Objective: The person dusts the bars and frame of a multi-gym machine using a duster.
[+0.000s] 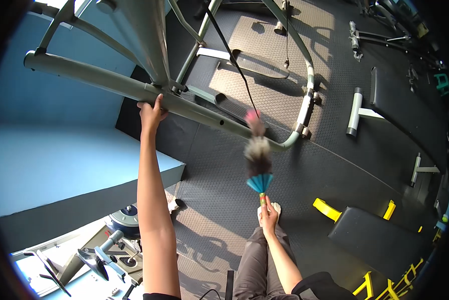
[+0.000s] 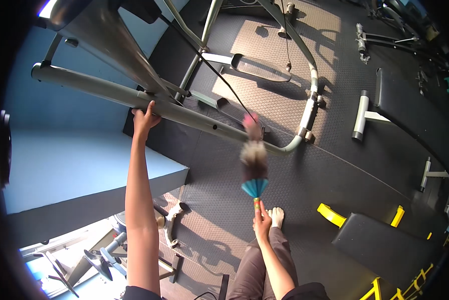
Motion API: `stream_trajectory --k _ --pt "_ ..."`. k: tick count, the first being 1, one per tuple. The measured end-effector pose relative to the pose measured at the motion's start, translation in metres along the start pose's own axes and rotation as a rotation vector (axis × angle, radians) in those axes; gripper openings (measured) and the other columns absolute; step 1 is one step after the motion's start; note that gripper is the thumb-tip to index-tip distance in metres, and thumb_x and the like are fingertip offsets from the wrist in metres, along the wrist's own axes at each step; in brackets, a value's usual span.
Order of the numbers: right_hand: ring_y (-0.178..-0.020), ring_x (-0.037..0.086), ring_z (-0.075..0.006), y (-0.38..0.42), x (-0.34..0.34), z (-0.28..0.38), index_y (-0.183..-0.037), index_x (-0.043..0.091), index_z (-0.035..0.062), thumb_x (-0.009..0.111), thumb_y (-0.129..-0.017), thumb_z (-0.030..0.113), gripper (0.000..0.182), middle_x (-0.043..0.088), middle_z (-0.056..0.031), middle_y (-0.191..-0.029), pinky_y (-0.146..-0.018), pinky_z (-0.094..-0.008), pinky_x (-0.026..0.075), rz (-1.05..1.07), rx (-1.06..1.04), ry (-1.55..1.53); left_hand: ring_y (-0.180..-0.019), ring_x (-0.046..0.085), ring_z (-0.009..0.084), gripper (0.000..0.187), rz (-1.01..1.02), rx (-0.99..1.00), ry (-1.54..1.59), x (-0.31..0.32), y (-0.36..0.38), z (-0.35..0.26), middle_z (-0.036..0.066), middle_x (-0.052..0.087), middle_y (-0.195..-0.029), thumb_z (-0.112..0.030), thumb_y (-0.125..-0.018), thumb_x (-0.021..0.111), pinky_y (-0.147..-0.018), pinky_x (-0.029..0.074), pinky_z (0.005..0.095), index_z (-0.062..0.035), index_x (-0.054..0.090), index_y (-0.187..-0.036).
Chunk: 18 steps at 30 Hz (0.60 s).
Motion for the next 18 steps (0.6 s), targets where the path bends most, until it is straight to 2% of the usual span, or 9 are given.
stream_trajectory --k 4,6,7,8,10,11,13,15,18 --pt "-0.042 0.037 -0.0013 0.015 0.013 0.004 -0.13 0.04 0.0151 0.047 -0.09 0.022 0.041 0.042 0.0054 -0.059 -0.033 -0.0159 0.031 -0.027 0.116 -0.07 -0.069 0.063 0.0238 0.063 0.01 -0.029 -0.018 0.002 -0.001 0.0 0.022 0.053 -0.09 -0.037 -0.08 0.06 -0.06 0.057 0.0311 0.0123 0.028 -0.103" --pt "-0.047 0.04 -0.0012 0.028 0.044 0.006 -0.131 0.037 0.016 0.047 -0.09 0.022 0.042 0.045 0.0048 -0.064 -0.035 -0.0155 0.032 0.126 -0.03 -0.086 -0.07 0.063 0.0242 0.064 0.001 -0.014 -0.007 0.001 -0.002 0.003 0.023 0.053 -0.091 -0.038 -0.081 0.059 -0.061 0.057 0.0309 0.0125 0.027 -0.105" --pt "-0.051 0.042 -0.0013 0.035 0.06 0.015 -0.13 0.039 0.0144 0.048 -0.09 0.02 0.042 0.047 0.0042 -0.066 -0.04 -0.0166 0.037 0.164 -0.109 -0.02 -0.072 0.063 0.0249 0.066 0.014 -0.018 -0.003 0.0 -0.003 0.004 0.024 0.053 -0.092 -0.038 -0.08 0.06 -0.062 0.057 0.0309 0.0121 0.026 -0.106" --pt "-0.053 0.041 -0.0014 0.036 0.072 0.016 -0.128 0.041 0.0131 0.049 -0.089 0.018 0.04 0.059 -0.0001 -0.079 -0.045 -0.0175 0.039 0.208 -0.199 0.058 -0.072 0.063 0.0249 0.066 0.012 -0.016 -0.004 0.0 -0.002 0.002 0.024 0.053 -0.092 -0.038 -0.08 0.06 -0.062 0.057 0.0309 0.0121 0.026 -0.106" --pt "-0.062 0.052 -0.0054 0.035 0.083 0.021 -0.126 0.043 0.0102 0.048 -0.089 0.016 0.038 0.062 -0.0073 -0.102 -0.054 -0.019 0.044 0.249 -0.43 0.175 -0.074 0.063 0.0253 0.067 0.013 -0.032 -0.003 0.0 0.001 -0.001 0.024 0.053 -0.093 -0.038 -0.08 0.06 -0.063 0.057 0.0312 0.0121 0.024 -0.107" --pt "-0.062 0.052 -0.0054 0.033 0.079 0.02 -0.126 0.043 0.0102 0.048 -0.089 0.016 0.038 0.062 -0.0073 -0.102 -0.054 -0.019 0.044 0.247 -0.428 0.175 -0.074 0.063 0.0253 0.067 0.015 -0.034 -0.004 0.001 0.001 -0.001 0.024 0.053 -0.093 -0.038 -0.08 0.06 -0.063 0.057 0.0312 0.0121 0.024 -0.107" --pt "-0.08 0.06 -0.0129 0.023 0.062 0.01 -0.126 0.044 0.0083 0.048 -0.089 0.015 0.037 0.056 -0.012 -0.115 -0.067 -0.0217 0.047 0.29 -0.421 0.212 -0.075 0.063 0.0256 0.068 0.014 -0.035 0.006 0.001 -0.002 0.002 0.025 0.053 -0.093 -0.038 -0.079 0.061 -0.063 0.057 0.0312 0.012 0.023 -0.107" --pt "-0.052 0.039 -0.0023 0.006 0.022 -0.018 -0.129 0.041 0.0123 0.048 -0.09 0.015 0.04 0.054 0.0041 -0.075 -0.046 -0.0158 0.035 0.199 -0.408 0.229 -0.075 0.063 0.0259 0.068 0.011 -0.025 0.012 0.002 -0.003 0.004 0.025 0.053 -0.093 -0.038 -0.079 0.061 -0.062 0.057 0.031 0.0119 0.023 -0.107" --pt "-0.051 0.039 -0.001 -0.019 -0.038 -0.045 -0.128 0.042 0.0106 0.047 -0.09 0.014 0.039 0.046 0.0062 -0.067 -0.043 -0.016 0.033 0.009 -0.317 0.238 -0.075 0.063 0.0262 0.067 0.001 -0.013 0.018 0.002 -0.002 0.001 0.026 0.053 -0.092 -0.038 -0.079 0.061 -0.062 0.057 0.0307 0.0111 0.024 -0.107"
Point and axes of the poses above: each hand's wrist, its own y-axis away from the middle knuckle, its own x-axis out of the palm, z = x × y, the point moved 2 cm from there along -y, towards the middle knuckle
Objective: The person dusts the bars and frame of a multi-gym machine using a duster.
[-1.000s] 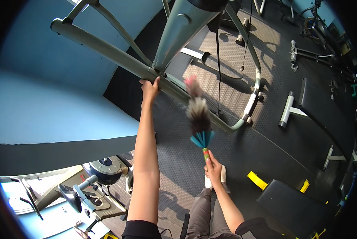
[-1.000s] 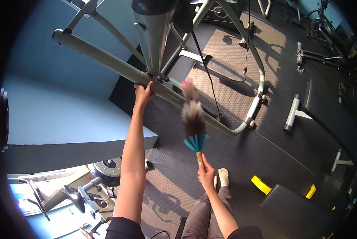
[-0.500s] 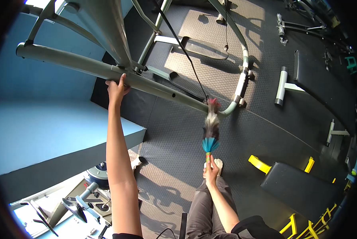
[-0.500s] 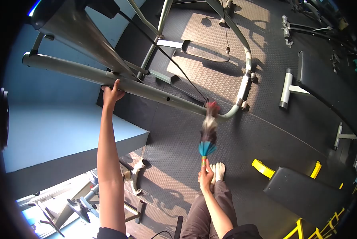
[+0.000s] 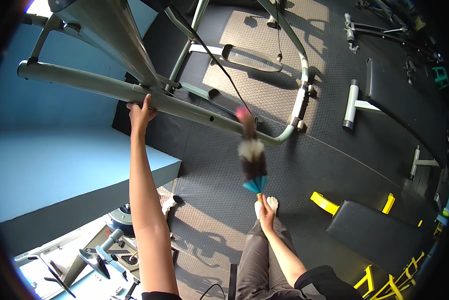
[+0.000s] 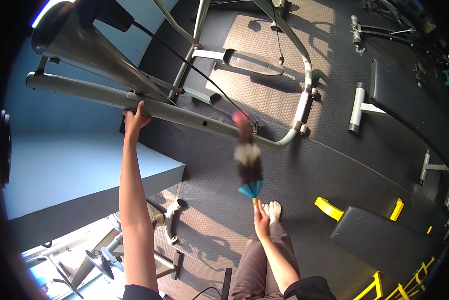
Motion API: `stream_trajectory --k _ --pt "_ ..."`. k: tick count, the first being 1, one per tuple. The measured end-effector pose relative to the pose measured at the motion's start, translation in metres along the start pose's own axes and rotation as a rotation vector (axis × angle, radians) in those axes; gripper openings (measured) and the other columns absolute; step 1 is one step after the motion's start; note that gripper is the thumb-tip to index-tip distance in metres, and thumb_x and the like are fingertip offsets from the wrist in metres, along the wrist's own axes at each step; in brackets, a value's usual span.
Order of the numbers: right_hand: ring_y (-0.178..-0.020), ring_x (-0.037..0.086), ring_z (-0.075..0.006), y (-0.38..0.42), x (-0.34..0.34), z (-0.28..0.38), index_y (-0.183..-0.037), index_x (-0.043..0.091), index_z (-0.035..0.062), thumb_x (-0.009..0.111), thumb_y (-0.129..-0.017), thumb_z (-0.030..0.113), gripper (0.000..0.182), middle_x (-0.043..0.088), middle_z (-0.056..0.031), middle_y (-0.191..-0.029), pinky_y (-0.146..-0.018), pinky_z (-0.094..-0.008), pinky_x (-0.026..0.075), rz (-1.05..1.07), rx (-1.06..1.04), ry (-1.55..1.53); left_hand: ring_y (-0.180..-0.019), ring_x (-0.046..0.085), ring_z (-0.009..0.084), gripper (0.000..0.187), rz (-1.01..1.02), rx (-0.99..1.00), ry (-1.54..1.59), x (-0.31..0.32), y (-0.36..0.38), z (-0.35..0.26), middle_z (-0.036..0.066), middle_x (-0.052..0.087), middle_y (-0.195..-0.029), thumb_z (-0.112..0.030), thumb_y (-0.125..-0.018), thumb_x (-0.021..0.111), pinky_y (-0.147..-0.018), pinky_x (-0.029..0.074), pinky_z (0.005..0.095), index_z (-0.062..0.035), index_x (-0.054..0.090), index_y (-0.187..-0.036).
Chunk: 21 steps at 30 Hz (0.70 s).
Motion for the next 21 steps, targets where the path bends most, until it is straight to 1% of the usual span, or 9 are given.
stream_trajectory --k 2,6,10,12,16,18,19,20,21 --pt "-0.048 0.038 -0.0013 -0.007 -0.012 0.001 -0.128 0.042 0.0093 0.048 -0.089 0.013 0.04 0.046 0.0057 -0.065 -0.04 -0.0165 0.032 -0.049 0.219 -0.104 -0.075 0.063 0.0263 0.066 0.001 -0.005 -0.003 0.001 0.001 0.001 0.026 0.053 -0.092 -0.038 -0.079 0.061 -0.062 0.057 0.0306 0.0105 0.024 -0.106" --pt "-0.044 0.038 -0.0025 -0.019 0.035 0.037 -0.132 0.036 0.0126 0.048 -0.09 0.017 0.045 0.042 0.0048 -0.062 -0.037 -0.0174 0.032 0.035 0.163 -0.131 -0.076 0.063 0.0261 0.064 0.003 -0.049 -0.015 0.002 0.0 0.002 0.026 0.053 -0.093 -0.038 -0.079 0.061 -0.063 0.057 0.0305 0.009 0.026 -0.104" --pt "-0.045 0.038 -0.0011 -0.001 0.087 0.088 -0.135 0.028 0.0116 0.048 -0.09 0.017 0.05 0.042 0.0057 -0.063 -0.038 -0.0159 0.033 0.139 0.189 -0.397 -0.078 0.062 0.0274 0.065 0.006 -0.036 0.012 0.001 0.002 0.0 0.026 0.052 -0.095 -0.038 -0.08 0.061 -0.065 0.056 0.0308 0.0092 0.025 -0.106" --pt "-0.046 0.038 -0.0009 0.01 0.091 0.081 -0.135 0.028 0.0105 0.048 -0.09 0.017 0.05 0.042 0.006 -0.063 -0.038 -0.0161 0.033 0.138 0.192 -0.481 -0.079 0.062 0.0279 0.066 0.019 -0.041 0.025 0.002 0.003 0.003 0.026 0.052 -0.096 -0.038 -0.08 0.061 -0.066 0.056 0.0309 0.0091 0.024 -0.107" --pt "-0.044 0.036 0.0004 0.015 0.037 0.028 -0.132 0.035 0.0198 0.049 -0.09 0.02 0.045 0.042 0.0059 -0.062 -0.035 -0.0137 0.03 0.074 0.27 -0.376 -0.08 0.062 0.0285 0.066 0.023 -0.016 0.037 0.003 0.0 0.005 0.026 0.052 -0.096 -0.039 -0.08 0.061 -0.068 0.056 0.0314 0.009 0.024 -0.108" --pt "-0.046 0.037 -0.0002 0.005 -0.002 -0.019 -0.13 0.04 0.0169 0.05 -0.089 0.021 0.043 0.044 0.0059 -0.065 -0.036 -0.0141 0.031 0.034 0.325 -0.271 -0.08 0.062 0.0285 0.066 0.021 -0.012 0.032 0.002 -0.001 0.005 0.026 0.052 -0.096 -0.039 -0.08 0.061 -0.069 0.056 0.0315 0.0086 0.024 -0.107" --pt "-0.047 0.038 -0.001 -0.005 -0.02 -0.032 -0.129 0.041 0.0131 0.051 -0.089 0.02 0.042 0.046 0.0054 -0.068 -0.037 -0.0159 0.032 0.001 0.23 -0.192 -0.079 0.062 0.0283 0.065 0.016 -0.013 0.034 0.002 -0.001 0.006 0.026 0.052 -0.095 -0.039 -0.08 0.061 -0.069 0.056 0.0316 0.0082 0.025 -0.106" --pt "-0.046 0.039 -0.002 -0.018 -0.035 -0.049 -0.127 0.043 0.0102 0.051 -0.089 0.019 0.04 0.048 0.0047 -0.069 -0.037 -0.0175 0.033 -0.023 0.305 -0.167 -0.079 0.063 0.0281 0.065 0.012 -0.015 0.035 0.002 -0.002 0.007 0.026 0.053 -0.094 -0.04 -0.079 0.061 -0.068 0.056 0.0317 0.0078 0.025 -0.106" --pt "-0.044 0.039 -0.0025 -0.042 -0.046 -0.07 -0.126 0.045 0.0113 0.051 -0.088 0.019 0.039 0.049 0.0046 -0.067 -0.036 -0.018 0.032 -0.09 0.193 -0.148 -0.079 0.063 0.0281 0.065 0.014 -0.017 0.033 0.003 -0.002 0.008 0.026 0.053 -0.094 -0.04 -0.079 0.061 -0.068 0.056 0.0317 0.0078 0.025 -0.106"
Point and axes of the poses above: each hand's wrist, its own y-axis away from the middle knuckle, its own x-axis out of the palm, z = x × y, the point moved 2 cm from there along -y, towards the middle knuckle
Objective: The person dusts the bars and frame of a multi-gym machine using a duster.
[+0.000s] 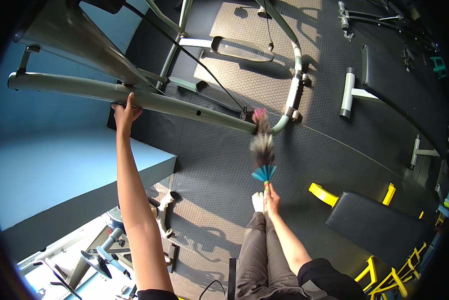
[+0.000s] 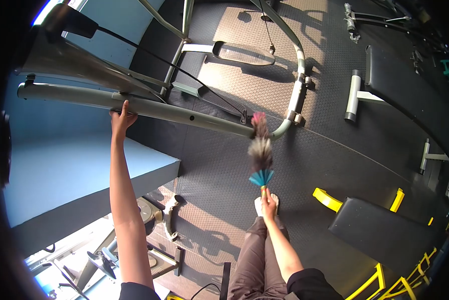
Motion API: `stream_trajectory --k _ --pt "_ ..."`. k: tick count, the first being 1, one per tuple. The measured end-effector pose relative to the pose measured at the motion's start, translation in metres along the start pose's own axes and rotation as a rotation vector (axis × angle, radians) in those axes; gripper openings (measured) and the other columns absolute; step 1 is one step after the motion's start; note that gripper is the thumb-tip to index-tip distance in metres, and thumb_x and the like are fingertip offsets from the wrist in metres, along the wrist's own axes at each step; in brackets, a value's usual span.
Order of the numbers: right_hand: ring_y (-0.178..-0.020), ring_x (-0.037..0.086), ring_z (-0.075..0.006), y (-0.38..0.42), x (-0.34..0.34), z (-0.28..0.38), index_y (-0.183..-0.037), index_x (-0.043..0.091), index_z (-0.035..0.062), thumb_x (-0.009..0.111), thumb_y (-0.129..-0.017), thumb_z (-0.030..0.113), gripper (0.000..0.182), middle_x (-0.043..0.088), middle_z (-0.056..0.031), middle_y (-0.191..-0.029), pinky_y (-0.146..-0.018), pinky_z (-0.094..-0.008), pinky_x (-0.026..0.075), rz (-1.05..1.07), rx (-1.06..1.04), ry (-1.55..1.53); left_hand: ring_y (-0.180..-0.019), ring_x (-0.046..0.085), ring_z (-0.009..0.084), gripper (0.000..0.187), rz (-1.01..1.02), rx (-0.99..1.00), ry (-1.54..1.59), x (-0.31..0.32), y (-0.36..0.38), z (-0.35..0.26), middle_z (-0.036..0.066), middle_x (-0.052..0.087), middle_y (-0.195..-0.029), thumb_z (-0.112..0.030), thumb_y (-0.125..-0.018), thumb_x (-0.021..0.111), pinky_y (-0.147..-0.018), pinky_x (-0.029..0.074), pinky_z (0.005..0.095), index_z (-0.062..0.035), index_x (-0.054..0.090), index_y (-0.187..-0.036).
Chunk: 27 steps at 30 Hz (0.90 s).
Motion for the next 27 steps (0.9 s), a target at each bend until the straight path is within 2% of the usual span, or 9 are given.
stream_trajectory --k 3,5,7,9,12,15,18,23,27 --pt "-0.038 0.037 -0.0039 -0.058 -0.032 0.005 -0.126 0.046 0.0171 0.055 -0.086 0.026 0.042 0.046 0.0023 -0.056 -0.033 -0.0177 0.03 -0.053 0.234 -0.041 -0.079 0.063 0.0277 0.064 0.004 0.005 -0.004 0.0 0.001 0.001 0.026 0.054 -0.091 -0.04 -0.079 0.06 -0.068 0.056 0.0314 0.007 0.025 -0.105" --pt "-0.037 0.036 -0.0039 -0.064 -0.031 0.03 -0.126 0.045 0.0183 0.054 -0.086 0.028 0.042 0.043 0.002 -0.051 -0.032 -0.0176 0.03 -0.1 0.293 -0.032 -0.078 0.063 0.0276 0.065 -0.009 0.002 -0.013 0.0 0.002 -0.001 0.026 0.055 -0.089 -0.041 -0.079 0.06 -0.068 0.056 0.0311 0.0067 0.024 -0.105" --pt "-0.039 0.038 -0.0036 -0.042 -0.016 0.055 -0.125 0.047 0.0172 0.053 -0.087 0.027 0.039 0.045 0.0027 -0.058 -0.033 -0.0177 0.031 -0.1 0.222 -0.032 -0.078 0.063 0.0275 0.066 -0.008 -0.009 -0.005 0.001 0.003 -0.002 0.026 0.056 -0.089 -0.041 -0.079 0.06 -0.069 0.055 0.031 0.0069 0.024 -0.106" --pt "-0.041 0.037 -0.0022 -0.021 -0.008 0.03 -0.122 0.051 0.0128 0.052 -0.088 0.028 0.037 0.047 0.0039 -0.057 -0.036 -0.0174 0.031 -0.112 -0.073 0.11 -0.078 0.063 0.0275 0.067 -0.012 -0.018 0.007 0.002 0.004 -0.001 0.026 0.056 -0.088 -0.042 -0.079 0.06 -0.069 0.055 0.031 0.007 0.023 -0.106" --pt "-0.04 0.036 -0.0025 0.031 0.003 0.033 -0.12 0.052 0.0134 0.052 -0.088 0.024 0.034 0.051 0.0042 -0.06 -0.034 -0.0185 0.029 0.022 0.105 0.003 -0.078 0.063 0.0276 0.068 -0.028 -0.024 0.004 -0.001 0.0 0.002 0.026 0.055 -0.091 -0.041 -0.079 0.061 -0.068 0.056 0.0313 0.0064 0.023 -0.108" --pt "-0.038 0.036 -0.0027 0.033 -0.002 0.027 -0.123 0.049 0.0158 0.049 -0.089 0.026 0.036 0.043 0.0042 -0.053 -0.032 -0.0181 0.03 -0.058 0.078 0.099 -0.078 0.063 0.0278 0.069 -0.029 -0.033 0.026 -0.001 -0.002 0.004 0.026 0.053 -0.095 -0.04 -0.078 0.062 -0.067 0.056 0.0318 0.005 0.022 -0.111" --pt "-0.033 0.032 -0.0045 0.034 -0.038 0.046 -0.124 0.047 0.0204 0.05 -0.088 0.029 0.037 0.041 0.0026 -0.049 -0.029 -0.0195 0.026 -0.147 0.346 0.053 -0.077 0.063 0.0273 0.071 -0.003 -0.052 0.029 -0.003 -0.001 0.002 0.026 0.051 -0.098 -0.039 -0.077 0.063 -0.065 0.056 0.0324 0.0044 0.02 -0.113" --pt "-0.033 0.036 -0.0055 0.04 -0.096 0.139 -0.117 0.055 0.0195 0.055 -0.086 0.027 0.032 0.044 0.0009 -0.047 -0.03 -0.0205 0.029 -0.075 0.357 0.627 -0.068 0.064 0.0249 0.066 -0.094 -0.018 -0.006 -0.004 0.006 -0.01 0.027 0.055 -0.092 -0.038 -0.078 0.063 -0.054 0.056 0.0296 0.0099 0.026 -0.107" --pt "-0.035 0.038 -0.005 -0.009 -0.06 0.169 -0.114 0.057 0.0144 0.056 -0.085 0.027 0.031 0.044 0.0021 -0.046 -0.032 -0.0212 0.03 0.159 0.234 0.726 -0.064 0.064 0.0266 0.066 -0.103 0.027 -0.043 -0.004 0.005 -0.007 0.026 0.057 -0.085 -0.038 -0.078 0.062 -0.052 0.056 0.0303 0.0099 0.026 -0.105"
Point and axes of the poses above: each hand's wrist, its own y-axis away from the middle knuckle, its own x-axis out of the palm, z = x × y, the point moved 2 cm from there along -y, towards the middle knuckle
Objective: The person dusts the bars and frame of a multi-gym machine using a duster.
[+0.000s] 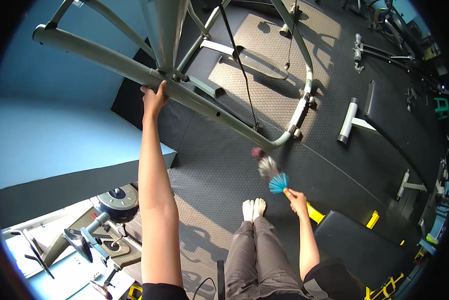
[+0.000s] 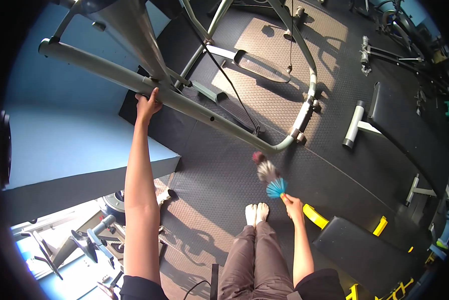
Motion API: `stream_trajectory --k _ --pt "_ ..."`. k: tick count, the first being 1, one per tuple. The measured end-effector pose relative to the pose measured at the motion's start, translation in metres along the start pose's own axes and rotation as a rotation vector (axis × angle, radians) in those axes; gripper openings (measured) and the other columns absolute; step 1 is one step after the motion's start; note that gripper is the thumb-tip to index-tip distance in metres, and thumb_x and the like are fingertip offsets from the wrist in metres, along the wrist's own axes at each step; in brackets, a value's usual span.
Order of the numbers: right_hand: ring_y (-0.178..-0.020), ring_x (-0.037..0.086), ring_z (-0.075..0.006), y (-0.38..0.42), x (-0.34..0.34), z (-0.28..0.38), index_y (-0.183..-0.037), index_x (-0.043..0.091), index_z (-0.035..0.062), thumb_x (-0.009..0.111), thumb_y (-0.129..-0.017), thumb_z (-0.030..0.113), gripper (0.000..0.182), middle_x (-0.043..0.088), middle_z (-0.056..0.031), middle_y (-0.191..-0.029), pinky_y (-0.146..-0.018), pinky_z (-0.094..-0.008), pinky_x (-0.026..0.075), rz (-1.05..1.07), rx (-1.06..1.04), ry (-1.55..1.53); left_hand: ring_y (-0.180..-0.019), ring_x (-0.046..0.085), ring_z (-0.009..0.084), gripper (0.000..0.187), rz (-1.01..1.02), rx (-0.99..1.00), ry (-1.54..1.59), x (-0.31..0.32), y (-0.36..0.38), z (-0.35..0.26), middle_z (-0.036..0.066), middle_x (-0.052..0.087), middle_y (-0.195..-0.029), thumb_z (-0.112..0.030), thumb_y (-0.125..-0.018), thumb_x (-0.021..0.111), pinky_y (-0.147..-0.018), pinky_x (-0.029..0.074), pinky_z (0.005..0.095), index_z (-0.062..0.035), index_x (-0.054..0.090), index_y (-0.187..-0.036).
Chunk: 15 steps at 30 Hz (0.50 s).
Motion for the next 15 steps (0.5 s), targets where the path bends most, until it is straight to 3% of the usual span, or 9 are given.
stream_trajectory --k 1,4,5,8,10,11,13,14,15 --pt "-0.035 0.039 -0.0056 -0.008 0.003 0.029 -0.114 0.058 0.0139 0.056 -0.085 0.027 0.032 0.045 0.0017 -0.046 -0.033 -0.0228 0.031 -0.028 -0.046 0.104 -0.067 0.064 0.0254 0.066 0.02 -0.041 -0.017 0.0 -0.001 -0.001 0.025 0.057 -0.087 -0.038 -0.078 0.062 -0.057 0.056 0.0311 0.0089 0.026 -0.107" --pt "-0.094 0.057 -0.0316 -0.005 0.014 0.118 -0.106 0.06 0.0079 0.055 -0.084 0.024 0.028 0.06 -0.0178 -0.096 -0.076 -0.0352 0.048 -0.052 -0.329 0.186 -0.07 0.063 0.0238 0.066 0.027 -0.071 -0.06 -0.001 -0.001 -0.001 0.023 0.056 -0.089 -0.038 -0.078 0.062 -0.061 0.057 0.032 0.0076 0.025 -0.108" --pt "-0.094 0.057 -0.0315 -0.001 0.019 0.142 -0.106 0.06 0.0085 0.054 -0.085 0.024 0.027 0.06 -0.0183 -0.096 -0.076 -0.035 0.048 -0.036 -0.473 0.154 -0.071 0.063 0.0235 0.066 0.022 -0.073 -0.054 0.0 0.0 0.001 0.023 0.056 -0.089 -0.038 -0.078 0.063 -0.059 0.057 0.031 0.0077 0.026 -0.108" --pt "-0.097 0.056 -0.0289 0.045 0.035 0.215 -0.111 0.057 0.0085 0.053 -0.086 0.022 0.029 0.059 -0.0172 -0.102 -0.077 -0.0323 0.048 0.063 -0.568 0.097 -0.075 0.063 0.026 0.068 0.028 -0.081 -0.063 0.0 0.0 -0.004 0.024 0.056 -0.09 -0.04 -0.077 0.063 -0.061 0.056 0.0317 0.0085 0.026 -0.108" --pt "-0.053 0.038 -0.004 0.061 0.049 0.228 -0.117 0.055 0.0127 0.055 -0.086 0.02 0.031 0.052 -0.0012 -0.064 -0.048 -0.0217 0.037 0.106 -0.757 -0.069 -0.08 0.063 0.0288 0.071 0.041 -0.095 -0.093 -0.002 0.0 0.0 0.026 0.056 -0.092 -0.043 -0.077 0.062 -0.065 0.055 0.0335 0.0092 0.027 -0.109" --pt "-0.053 0.038 -0.004 0.065 0.049 0.227 -0.117 0.055 0.0127 0.055 -0.086 0.02 0.031 0.052 -0.0012 -0.064 -0.048 -0.0217 0.037 0.108 -0.756 -0.069 -0.085 0.061 0.0319 0.074 -0.017 -0.01 -0.173 -0.002 -0.002 0.004 0.027 0.056 -0.093 -0.047 -0.077 0.06 -0.071 0.052 0.0351 0.0099 0.027 -0.109" --pt "-0.097 0.057 -0.0258 0.073 0.05 0.223 -0.112 0.056 0.0099 0.053 -0.086 0.019 0.028 0.058 -0.0154 -0.104 -0.076 -0.0291 0.048 0.12 -0.73 -0.1 -0.09 0.059 0.035 0.077 -0.075 0.082 -0.25 0.001 -0.006 0.01 0.029 0.056 -0.095 -0.051 -0.076 0.059 -0.077 0.048 0.0367 0.0107 0.027 -0.11" --pt "-0.097 0.057 -0.0258 0.07 0.049 0.209 -0.112 0.056 0.0099 0.053 -0.086 0.019 0.028 0.058 -0.0154 -0.104 -0.076 -0.0291 0.048 0.118 -0.733 -0.099 -0.09 0.058 0.0384 0.072 -0.092 0.11 -0.259 0.001 -0.005 0.01 0.029 0.057 -0.091 -0.049 -0.078 0.058 -0.077 0.047 0.0382 0.0096 0.027 -0.107" --pt "-0.074 0.048 -0.0147 0.055 0.045 0.184 -0.114 0.056 0.0123 0.055 -0.085 0.019 0.03 0.054 -0.0072 -0.083 -0.061 -0.0247 0.042 0.067 -0.729 -0.096 -0.09 0.057 0.0418 0.068 -0.112 0.137 -0.267 0.001 -0.004 0.008 0.03 0.057 -0.088 -0.046 -0.079 0.058 -0.077 0.046 0.0397 0.0084 0.026 -0.105"
Point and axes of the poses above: each hand's wrist, its own y-axis away from the middle knuckle, its own x-axis out of the palm, z = x × y, the point moved 2 cm from there along -y, towards the middle knuckle
